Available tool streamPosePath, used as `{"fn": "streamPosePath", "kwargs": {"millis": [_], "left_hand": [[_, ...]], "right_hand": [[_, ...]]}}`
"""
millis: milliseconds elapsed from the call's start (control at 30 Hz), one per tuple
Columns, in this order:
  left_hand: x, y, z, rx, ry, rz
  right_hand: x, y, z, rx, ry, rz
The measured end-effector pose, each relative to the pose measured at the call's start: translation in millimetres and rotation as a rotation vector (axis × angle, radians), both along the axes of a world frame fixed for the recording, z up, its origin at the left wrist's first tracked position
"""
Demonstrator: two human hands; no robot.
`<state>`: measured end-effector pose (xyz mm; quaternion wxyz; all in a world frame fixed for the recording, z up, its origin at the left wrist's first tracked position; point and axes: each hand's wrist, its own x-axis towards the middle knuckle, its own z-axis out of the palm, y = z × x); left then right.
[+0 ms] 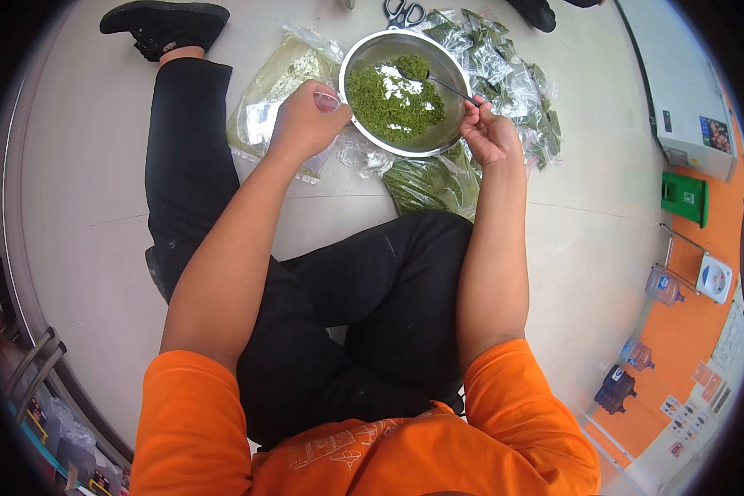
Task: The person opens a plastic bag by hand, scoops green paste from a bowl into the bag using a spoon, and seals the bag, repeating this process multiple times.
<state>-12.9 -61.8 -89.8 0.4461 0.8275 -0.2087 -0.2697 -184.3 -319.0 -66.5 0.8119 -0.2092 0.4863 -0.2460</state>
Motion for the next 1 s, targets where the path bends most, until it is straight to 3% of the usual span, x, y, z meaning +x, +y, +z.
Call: {"fn": "streamPosePath", "kwargs": {"millis": [1000], "left_hand": [[-2.6,-1.4,5.5,-0.044,-0.056,-0.042]], "right_hand": [[-3.8,-5.2,-3.1,-0.013,-0.056,-0.025]]}}
